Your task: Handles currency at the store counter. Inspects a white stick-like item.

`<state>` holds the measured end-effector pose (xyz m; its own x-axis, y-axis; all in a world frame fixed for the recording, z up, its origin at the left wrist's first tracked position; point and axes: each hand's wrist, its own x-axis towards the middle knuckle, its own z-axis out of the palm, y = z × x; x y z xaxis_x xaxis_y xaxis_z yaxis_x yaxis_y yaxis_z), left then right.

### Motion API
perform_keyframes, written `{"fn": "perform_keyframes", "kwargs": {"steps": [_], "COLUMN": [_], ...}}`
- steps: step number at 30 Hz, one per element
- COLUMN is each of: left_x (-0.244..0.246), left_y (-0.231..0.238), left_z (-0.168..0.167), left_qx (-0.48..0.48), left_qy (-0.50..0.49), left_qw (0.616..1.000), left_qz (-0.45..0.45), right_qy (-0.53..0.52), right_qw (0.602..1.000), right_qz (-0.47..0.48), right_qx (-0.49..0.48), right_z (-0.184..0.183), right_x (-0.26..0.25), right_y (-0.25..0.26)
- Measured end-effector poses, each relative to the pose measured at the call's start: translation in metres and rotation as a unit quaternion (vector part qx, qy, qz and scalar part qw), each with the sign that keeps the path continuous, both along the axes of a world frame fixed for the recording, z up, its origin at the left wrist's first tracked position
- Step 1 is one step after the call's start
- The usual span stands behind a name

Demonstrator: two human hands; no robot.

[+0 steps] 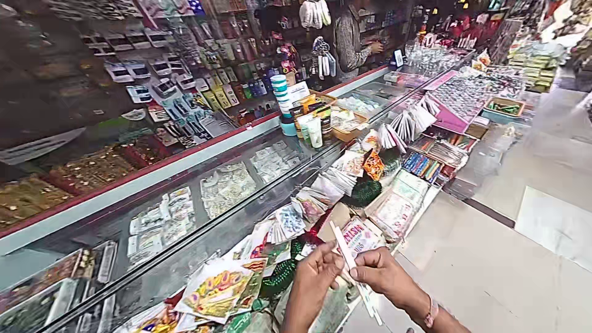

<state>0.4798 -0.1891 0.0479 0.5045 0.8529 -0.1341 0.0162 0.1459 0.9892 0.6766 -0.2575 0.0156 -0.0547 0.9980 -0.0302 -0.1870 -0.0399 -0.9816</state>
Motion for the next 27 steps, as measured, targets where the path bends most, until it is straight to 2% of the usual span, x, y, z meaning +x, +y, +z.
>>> {"fn": "perform_keyframes", "kwargs": {"steps": [5,7,9,14,19,24,27], "left_x": [0.117,0.169,0.218,0.301,0.385,0.48,0.535], "left_y": [-0.042,-0.065,-0.083,-0.104,-0.117,-0.138,-0.143], "left_z": [0.008,0.001,-0.007,-0.014,-0.014,-0.025,-0.039], "left_qx": [-0.045,-0.035,-0.018,-0.027,-0.072,-0.001,-0.043], "left_qy": [-0.104,-0.109,-0.084,-0.023,0.005,0.046,0.048], "left_qw": [0.993,0.993,0.996,0.986,0.959,0.904,0.868], "left_qz": [-0.028,-0.007,-0.025,-0.164,-0.274,-0.426,-0.493], "right_qy": [-0.018,-0.019,-0.011,0.038,0.001,-0.031,-0.029], "right_qw": [1.0,1.0,0.999,0.991,0.982,0.956,0.939], "right_qz": [0.017,-0.003,-0.031,-0.103,-0.186,-0.285,-0.328], "right_qx": [0.017,0.014,-0.005,-0.071,-0.034,-0.065,-0.1], "right_z": [-0.006,-0.014,-0.023,-0.027,-0.039,-0.049,-0.051], "right_x": [0.103,0.145,0.182,0.245,0.303,0.348,0.373], "right_y": [-0.063,-0.087,-0.113,-0.178,-0.222,-0.27,-0.29]}}
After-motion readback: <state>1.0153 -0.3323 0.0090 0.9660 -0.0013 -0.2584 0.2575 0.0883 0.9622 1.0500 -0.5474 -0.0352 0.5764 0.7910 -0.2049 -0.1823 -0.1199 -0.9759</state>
